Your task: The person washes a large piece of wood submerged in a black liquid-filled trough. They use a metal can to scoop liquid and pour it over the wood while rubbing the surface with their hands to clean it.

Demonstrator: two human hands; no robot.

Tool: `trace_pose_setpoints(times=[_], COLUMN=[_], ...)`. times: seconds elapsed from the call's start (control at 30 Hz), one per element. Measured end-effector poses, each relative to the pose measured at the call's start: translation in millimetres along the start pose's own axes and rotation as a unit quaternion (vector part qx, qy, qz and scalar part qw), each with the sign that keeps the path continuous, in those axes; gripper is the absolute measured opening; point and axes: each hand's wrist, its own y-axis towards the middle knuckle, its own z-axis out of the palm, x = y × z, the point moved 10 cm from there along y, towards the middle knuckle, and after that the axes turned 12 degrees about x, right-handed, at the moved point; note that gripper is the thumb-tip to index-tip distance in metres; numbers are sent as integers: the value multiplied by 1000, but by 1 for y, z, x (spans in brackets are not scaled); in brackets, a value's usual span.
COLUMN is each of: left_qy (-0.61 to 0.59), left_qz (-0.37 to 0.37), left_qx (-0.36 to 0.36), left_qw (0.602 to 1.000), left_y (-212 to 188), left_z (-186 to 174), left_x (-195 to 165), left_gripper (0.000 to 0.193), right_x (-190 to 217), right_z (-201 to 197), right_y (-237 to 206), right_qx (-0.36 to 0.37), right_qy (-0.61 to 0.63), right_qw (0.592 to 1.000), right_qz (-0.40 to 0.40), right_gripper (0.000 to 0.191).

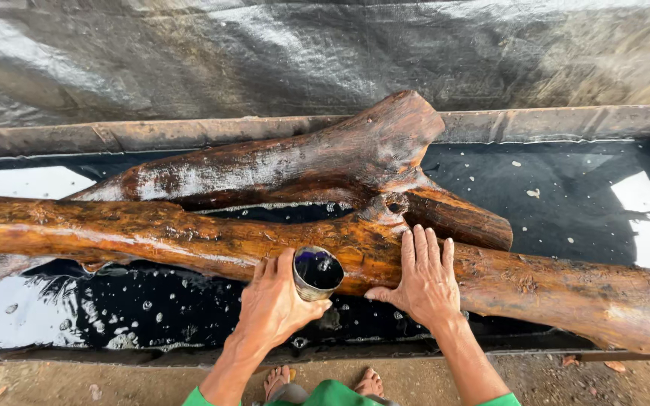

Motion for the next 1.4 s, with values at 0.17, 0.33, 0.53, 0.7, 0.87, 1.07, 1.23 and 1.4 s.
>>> trace_pose_setpoints(times=[0.17, 0.33, 0.53, 0.7, 0.87, 1.07, 1.23, 1.4], left_qy=[37, 65, 37, 20, 6, 13, 31, 50], left_qz=[-34, -72, -62, -47, -20, -54, -17, -5], left_qx=[-7, -24, -35, -27, -21, 13, -26, -30], left_qw=[999, 995, 997, 998, 1000, 998, 999, 998], left_y=[1, -1, -2, 2, 8, 17, 13, 13], left_z=[8, 7, 7, 8, 9, 19, 19, 18], left_x=[-16, -23, -28, -29, -37, -36, -44, -53], left_gripper=[112, 112, 114, 110, 106, 105, 107, 102], right_x=[1, -3, 1, -1, 0, -1, -1, -2], right_z=[-3, 1, -1, 7, 4, 2, 1, 2], right_y=[4, 11, 16, 16, 16, 14, 14, 14], right_qx=[43, 107, 107, 153, 143, 132, 119, 107], right_qy=[3, 31, 41, 45, 51, 66, 71, 72], right_qw=[999, 993, 993, 987, 988, 989, 990, 991], right_qz=[-15, -35, -40, -24, -27, -33, -34, -37], right_gripper=[140, 141, 145, 144, 144, 144, 144, 142])
